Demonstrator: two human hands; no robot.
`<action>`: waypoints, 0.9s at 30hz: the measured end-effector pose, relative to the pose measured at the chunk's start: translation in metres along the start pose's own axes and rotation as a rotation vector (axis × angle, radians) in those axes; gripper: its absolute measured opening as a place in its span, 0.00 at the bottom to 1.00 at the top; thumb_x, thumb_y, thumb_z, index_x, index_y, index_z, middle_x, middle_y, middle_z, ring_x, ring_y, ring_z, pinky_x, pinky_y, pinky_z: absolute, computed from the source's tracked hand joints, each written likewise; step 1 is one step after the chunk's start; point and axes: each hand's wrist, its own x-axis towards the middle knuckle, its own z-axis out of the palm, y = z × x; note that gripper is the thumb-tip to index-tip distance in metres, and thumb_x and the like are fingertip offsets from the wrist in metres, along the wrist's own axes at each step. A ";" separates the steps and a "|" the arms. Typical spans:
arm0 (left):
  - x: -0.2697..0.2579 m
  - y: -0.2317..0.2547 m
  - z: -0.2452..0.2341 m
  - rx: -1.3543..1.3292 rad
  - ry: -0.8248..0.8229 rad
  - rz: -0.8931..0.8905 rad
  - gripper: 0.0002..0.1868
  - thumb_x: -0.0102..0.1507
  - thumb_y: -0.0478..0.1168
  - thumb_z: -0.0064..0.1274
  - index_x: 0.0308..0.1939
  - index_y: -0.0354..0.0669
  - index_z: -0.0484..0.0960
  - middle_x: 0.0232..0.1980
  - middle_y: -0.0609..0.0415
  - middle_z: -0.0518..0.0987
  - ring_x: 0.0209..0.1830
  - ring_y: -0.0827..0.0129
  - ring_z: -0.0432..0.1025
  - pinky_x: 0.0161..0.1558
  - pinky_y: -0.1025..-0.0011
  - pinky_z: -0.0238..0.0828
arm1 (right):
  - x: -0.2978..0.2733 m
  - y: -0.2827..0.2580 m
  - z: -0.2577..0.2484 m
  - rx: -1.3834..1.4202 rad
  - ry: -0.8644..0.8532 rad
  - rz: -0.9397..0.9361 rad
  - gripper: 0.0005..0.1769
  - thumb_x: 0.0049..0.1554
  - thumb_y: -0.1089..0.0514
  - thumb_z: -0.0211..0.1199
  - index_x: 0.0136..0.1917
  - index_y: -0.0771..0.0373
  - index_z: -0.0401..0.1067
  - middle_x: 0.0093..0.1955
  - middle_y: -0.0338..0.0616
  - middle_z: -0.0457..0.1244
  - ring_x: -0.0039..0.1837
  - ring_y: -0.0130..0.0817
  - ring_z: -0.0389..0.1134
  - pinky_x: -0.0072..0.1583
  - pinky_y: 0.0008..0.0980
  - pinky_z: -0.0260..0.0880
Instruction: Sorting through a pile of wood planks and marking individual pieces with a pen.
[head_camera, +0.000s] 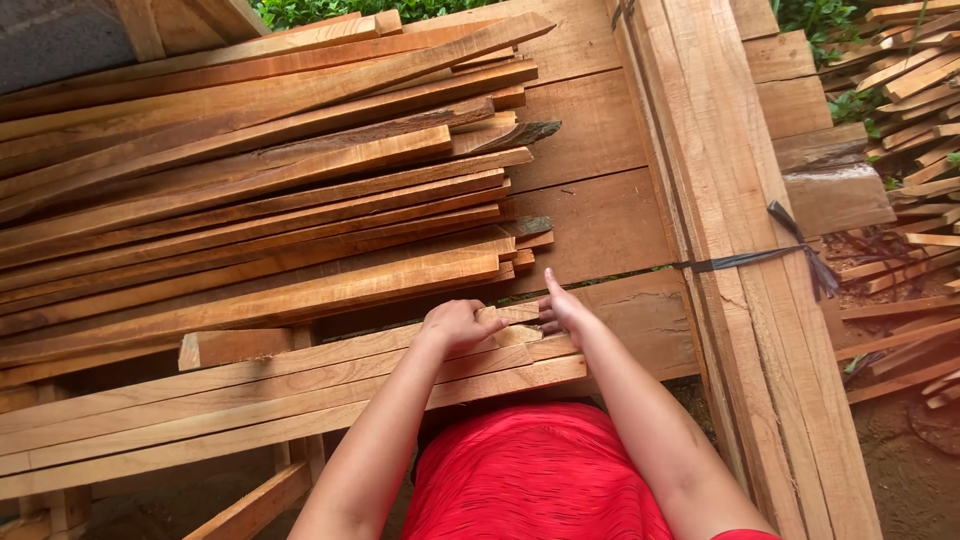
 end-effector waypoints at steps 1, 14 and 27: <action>0.004 0.000 0.000 0.000 -0.002 0.005 0.45 0.53 0.79 0.48 0.59 0.51 0.83 0.55 0.46 0.84 0.59 0.52 0.76 0.61 0.57 0.71 | 0.002 0.001 0.001 0.002 0.005 0.001 0.60 0.59 0.15 0.26 0.78 0.68 0.55 0.75 0.59 0.57 0.72 0.50 0.62 0.73 0.49 0.58; 0.000 0.004 -0.003 0.003 -0.044 -0.012 0.48 0.53 0.81 0.47 0.56 0.44 0.84 0.56 0.43 0.83 0.60 0.51 0.76 0.62 0.55 0.71 | 0.003 0.002 0.043 0.231 0.109 0.028 0.54 0.59 0.18 0.29 0.64 0.61 0.77 0.85 0.58 0.41 0.85 0.51 0.40 0.79 0.58 0.45; -0.006 0.004 -0.006 0.028 -0.065 0.000 0.45 0.54 0.79 0.47 0.56 0.47 0.86 0.55 0.44 0.85 0.59 0.53 0.77 0.62 0.58 0.72 | -0.015 -0.013 0.027 0.372 -0.023 0.099 0.59 0.60 0.17 0.24 0.73 0.65 0.70 0.76 0.58 0.57 0.78 0.49 0.54 0.78 0.56 0.50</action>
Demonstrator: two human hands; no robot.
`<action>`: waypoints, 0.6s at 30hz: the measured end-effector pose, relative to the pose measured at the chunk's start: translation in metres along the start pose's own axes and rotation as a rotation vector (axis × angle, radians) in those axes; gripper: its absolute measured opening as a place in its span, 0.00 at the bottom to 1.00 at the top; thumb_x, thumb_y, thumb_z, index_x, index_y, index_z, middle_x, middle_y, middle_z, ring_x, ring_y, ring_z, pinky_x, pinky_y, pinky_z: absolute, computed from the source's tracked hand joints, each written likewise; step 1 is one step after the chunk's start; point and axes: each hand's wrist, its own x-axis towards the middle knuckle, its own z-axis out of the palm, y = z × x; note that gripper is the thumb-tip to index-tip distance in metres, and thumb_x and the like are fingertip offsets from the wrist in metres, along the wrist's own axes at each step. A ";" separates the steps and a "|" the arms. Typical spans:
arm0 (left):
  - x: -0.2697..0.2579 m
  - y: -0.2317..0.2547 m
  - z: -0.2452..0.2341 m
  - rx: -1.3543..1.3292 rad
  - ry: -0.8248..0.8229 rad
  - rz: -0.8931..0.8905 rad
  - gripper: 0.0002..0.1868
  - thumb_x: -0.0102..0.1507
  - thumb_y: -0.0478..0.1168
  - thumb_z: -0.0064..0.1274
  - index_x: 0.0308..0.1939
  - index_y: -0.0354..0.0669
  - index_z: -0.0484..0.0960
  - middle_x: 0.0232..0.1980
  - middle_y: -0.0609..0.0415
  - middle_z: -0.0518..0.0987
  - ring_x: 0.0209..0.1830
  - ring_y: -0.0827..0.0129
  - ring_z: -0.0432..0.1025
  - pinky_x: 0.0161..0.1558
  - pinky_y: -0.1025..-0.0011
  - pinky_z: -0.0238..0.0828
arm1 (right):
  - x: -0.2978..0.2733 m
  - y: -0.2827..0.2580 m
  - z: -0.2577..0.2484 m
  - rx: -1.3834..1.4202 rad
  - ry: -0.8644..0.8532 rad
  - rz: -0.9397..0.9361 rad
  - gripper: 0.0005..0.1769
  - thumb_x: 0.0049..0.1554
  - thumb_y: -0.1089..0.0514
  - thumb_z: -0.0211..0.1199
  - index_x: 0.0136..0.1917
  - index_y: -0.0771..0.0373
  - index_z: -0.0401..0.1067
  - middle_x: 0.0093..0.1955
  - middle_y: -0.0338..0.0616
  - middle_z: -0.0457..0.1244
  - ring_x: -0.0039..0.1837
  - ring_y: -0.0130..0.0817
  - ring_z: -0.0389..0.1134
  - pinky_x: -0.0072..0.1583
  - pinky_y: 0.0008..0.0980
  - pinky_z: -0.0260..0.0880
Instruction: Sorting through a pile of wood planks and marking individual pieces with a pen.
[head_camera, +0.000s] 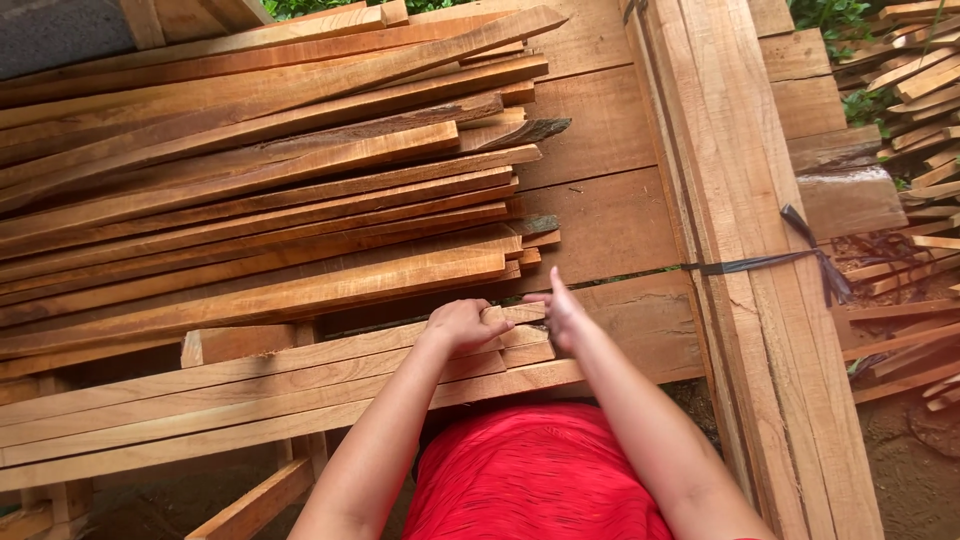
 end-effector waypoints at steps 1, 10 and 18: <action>0.001 -0.003 0.001 0.002 0.000 -0.003 0.45 0.54 0.79 0.47 0.56 0.47 0.86 0.55 0.44 0.85 0.59 0.53 0.77 0.62 0.58 0.72 | -0.003 -0.004 -0.012 0.001 -0.003 0.001 0.59 0.60 0.17 0.24 0.73 0.65 0.70 0.76 0.58 0.57 0.78 0.49 0.54 0.78 0.56 0.50; 0.004 -0.005 0.004 -0.029 0.048 0.053 0.43 0.53 0.77 0.49 0.59 0.52 0.82 0.55 0.47 0.84 0.60 0.52 0.75 0.62 0.57 0.70 | -0.017 0.036 -0.116 -0.267 0.196 -0.166 0.52 0.61 0.20 0.26 0.73 0.60 0.66 0.72 0.47 0.65 0.70 0.44 0.67 0.74 0.52 0.58; 0.001 -0.002 0.005 -0.011 0.060 0.015 0.42 0.54 0.76 0.50 0.59 0.53 0.83 0.54 0.48 0.84 0.59 0.55 0.76 0.61 0.57 0.71 | 0.001 0.063 -0.082 0.389 -0.085 -0.184 0.53 0.58 0.17 0.25 0.68 0.64 0.60 0.70 0.55 0.63 0.68 0.49 0.66 0.66 0.49 0.69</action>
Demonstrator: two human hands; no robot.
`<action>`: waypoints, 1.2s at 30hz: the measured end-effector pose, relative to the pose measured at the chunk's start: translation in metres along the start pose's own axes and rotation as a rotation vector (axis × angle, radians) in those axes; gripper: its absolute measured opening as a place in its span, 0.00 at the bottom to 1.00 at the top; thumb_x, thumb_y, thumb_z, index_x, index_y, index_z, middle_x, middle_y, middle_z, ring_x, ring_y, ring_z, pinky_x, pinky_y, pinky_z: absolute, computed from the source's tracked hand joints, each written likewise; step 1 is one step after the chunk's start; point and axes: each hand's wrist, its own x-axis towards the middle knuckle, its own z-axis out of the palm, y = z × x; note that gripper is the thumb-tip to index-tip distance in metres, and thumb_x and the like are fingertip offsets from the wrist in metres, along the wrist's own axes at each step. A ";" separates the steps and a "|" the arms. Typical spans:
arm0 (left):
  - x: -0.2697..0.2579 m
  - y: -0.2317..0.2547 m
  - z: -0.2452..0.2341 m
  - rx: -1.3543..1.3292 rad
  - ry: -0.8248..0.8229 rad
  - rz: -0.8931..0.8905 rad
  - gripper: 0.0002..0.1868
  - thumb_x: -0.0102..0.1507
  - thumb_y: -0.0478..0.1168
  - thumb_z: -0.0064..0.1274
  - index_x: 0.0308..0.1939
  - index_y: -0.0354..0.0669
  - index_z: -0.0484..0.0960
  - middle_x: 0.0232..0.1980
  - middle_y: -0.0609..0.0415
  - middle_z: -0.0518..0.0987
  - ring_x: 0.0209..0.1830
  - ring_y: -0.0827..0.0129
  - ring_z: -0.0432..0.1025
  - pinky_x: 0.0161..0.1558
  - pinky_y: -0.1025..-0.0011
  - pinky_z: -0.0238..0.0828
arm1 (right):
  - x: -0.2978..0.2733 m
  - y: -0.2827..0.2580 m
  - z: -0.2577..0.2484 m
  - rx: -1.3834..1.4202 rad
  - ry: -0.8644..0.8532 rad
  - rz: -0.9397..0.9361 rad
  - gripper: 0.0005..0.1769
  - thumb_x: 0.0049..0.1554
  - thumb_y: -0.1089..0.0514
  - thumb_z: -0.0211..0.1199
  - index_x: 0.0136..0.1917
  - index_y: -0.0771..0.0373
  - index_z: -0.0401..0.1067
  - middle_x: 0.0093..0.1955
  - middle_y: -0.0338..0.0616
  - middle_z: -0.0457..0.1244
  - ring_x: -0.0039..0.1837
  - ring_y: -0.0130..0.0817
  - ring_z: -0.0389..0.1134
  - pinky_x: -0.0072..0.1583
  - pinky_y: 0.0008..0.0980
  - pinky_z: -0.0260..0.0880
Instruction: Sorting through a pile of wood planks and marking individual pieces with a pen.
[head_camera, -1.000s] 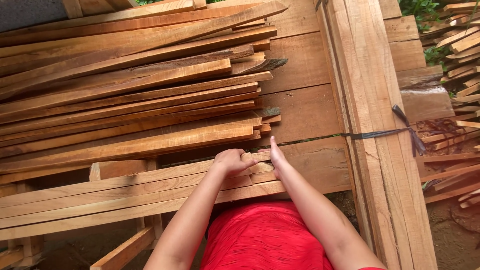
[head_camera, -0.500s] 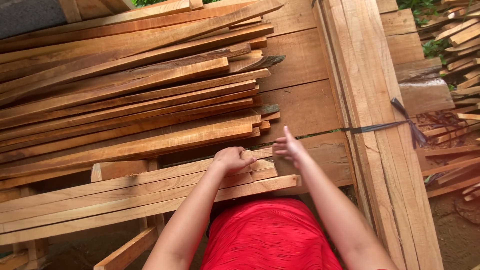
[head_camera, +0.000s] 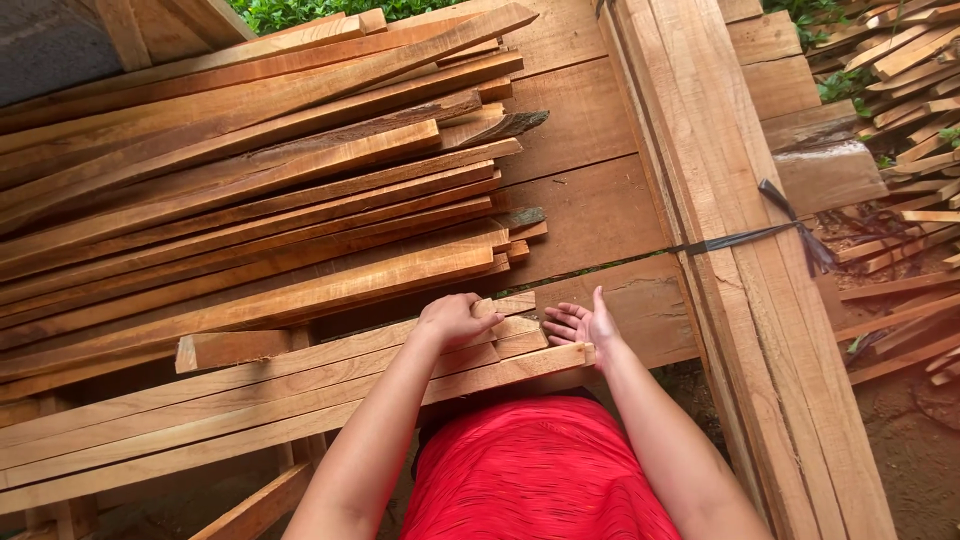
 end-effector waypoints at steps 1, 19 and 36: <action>0.000 -0.001 0.000 0.005 0.000 0.001 0.42 0.54 0.76 0.50 0.59 0.53 0.83 0.54 0.48 0.84 0.59 0.55 0.76 0.61 0.57 0.71 | 0.000 0.001 0.001 0.005 -0.001 -0.002 0.53 0.58 0.17 0.25 0.68 0.64 0.60 0.70 0.55 0.63 0.68 0.49 0.66 0.66 0.49 0.69; -0.002 0.001 -0.004 -0.017 0.046 0.020 0.39 0.55 0.74 0.51 0.59 0.54 0.83 0.57 0.48 0.83 0.60 0.53 0.75 0.61 0.57 0.71 | -0.036 0.019 0.035 -0.507 -0.154 -0.979 0.50 0.66 0.25 0.31 0.80 0.69 0.50 0.84 0.58 0.46 0.86 0.49 0.44 0.83 0.46 0.38; -0.003 0.002 0.002 0.016 0.027 -0.023 0.39 0.56 0.74 0.51 0.59 0.54 0.83 0.56 0.49 0.84 0.59 0.55 0.76 0.62 0.58 0.71 | -0.014 0.002 0.006 -0.504 -0.038 -0.159 0.56 0.59 0.19 0.22 0.69 0.64 0.69 0.67 0.50 0.68 0.67 0.46 0.70 0.67 0.44 0.69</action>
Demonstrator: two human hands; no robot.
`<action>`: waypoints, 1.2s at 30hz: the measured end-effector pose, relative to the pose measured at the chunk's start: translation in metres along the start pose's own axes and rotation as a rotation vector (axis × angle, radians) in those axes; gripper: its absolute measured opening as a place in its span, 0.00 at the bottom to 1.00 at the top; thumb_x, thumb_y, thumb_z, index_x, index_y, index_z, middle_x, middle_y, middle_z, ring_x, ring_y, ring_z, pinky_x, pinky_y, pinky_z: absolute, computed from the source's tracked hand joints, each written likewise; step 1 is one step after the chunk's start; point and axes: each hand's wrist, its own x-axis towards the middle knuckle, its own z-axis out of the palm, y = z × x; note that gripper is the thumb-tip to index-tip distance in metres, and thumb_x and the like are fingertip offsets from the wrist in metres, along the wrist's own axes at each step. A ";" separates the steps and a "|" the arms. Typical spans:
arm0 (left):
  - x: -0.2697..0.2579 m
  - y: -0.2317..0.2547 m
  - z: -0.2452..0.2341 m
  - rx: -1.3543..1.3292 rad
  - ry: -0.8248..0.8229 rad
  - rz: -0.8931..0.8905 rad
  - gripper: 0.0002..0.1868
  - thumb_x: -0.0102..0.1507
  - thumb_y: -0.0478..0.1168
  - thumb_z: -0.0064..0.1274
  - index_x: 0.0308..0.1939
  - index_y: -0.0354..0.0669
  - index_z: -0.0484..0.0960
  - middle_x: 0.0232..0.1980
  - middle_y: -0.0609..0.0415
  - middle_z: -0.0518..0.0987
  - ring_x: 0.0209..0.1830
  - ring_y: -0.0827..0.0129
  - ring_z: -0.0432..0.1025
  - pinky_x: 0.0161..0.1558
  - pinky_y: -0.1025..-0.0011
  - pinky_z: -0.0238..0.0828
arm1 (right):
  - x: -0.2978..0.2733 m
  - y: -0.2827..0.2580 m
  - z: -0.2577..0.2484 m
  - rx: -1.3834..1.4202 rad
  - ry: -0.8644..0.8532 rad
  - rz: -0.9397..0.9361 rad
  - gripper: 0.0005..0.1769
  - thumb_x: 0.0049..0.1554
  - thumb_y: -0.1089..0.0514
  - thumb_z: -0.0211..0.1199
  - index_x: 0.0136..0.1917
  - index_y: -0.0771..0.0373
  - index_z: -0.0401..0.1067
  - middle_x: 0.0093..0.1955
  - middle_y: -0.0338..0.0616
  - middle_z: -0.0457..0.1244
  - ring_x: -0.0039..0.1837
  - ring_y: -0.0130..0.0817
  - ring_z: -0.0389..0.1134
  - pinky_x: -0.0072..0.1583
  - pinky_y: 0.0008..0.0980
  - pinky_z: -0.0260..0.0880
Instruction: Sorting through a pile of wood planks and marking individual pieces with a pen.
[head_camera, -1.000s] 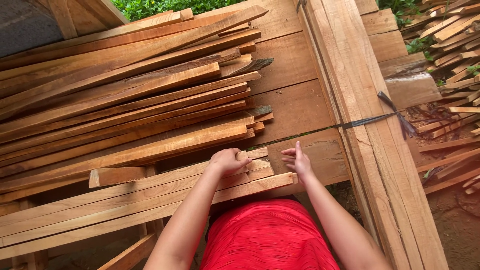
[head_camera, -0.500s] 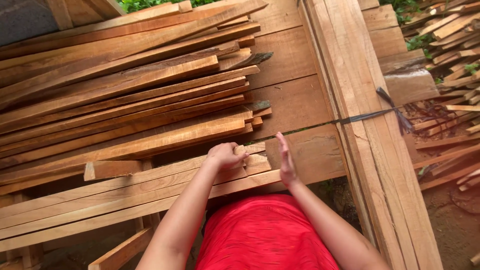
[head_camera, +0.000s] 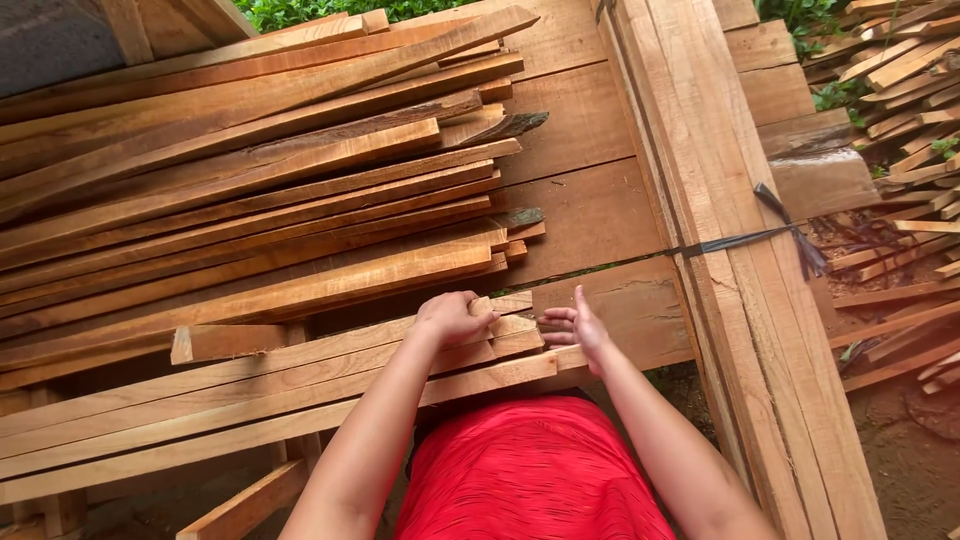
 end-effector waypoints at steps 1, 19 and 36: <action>0.000 -0.001 -0.003 0.000 -0.002 -0.004 0.39 0.56 0.74 0.51 0.59 0.54 0.83 0.56 0.49 0.84 0.59 0.55 0.76 0.62 0.58 0.71 | 0.003 -0.003 0.003 0.000 -0.003 0.003 0.56 0.59 0.19 0.22 0.69 0.64 0.69 0.67 0.50 0.68 0.67 0.46 0.70 0.67 0.44 0.69; 0.000 -0.004 -0.001 -0.035 0.001 -0.006 0.38 0.55 0.72 0.52 0.59 0.56 0.84 0.55 0.48 0.84 0.58 0.54 0.77 0.61 0.58 0.72 | 0.025 0.031 0.063 0.132 0.037 0.083 0.65 0.54 0.13 0.32 0.81 0.67 0.48 0.84 0.55 0.46 0.84 0.44 0.46 0.80 0.45 0.42; -0.004 -0.006 0.006 0.003 0.135 0.130 0.37 0.58 0.71 0.51 0.62 0.54 0.81 0.59 0.50 0.82 0.60 0.55 0.75 0.61 0.57 0.70 | 0.056 0.034 0.057 0.170 0.104 -0.041 0.57 0.60 0.19 0.28 0.79 0.67 0.55 0.81 0.60 0.53 0.82 0.46 0.52 0.78 0.41 0.47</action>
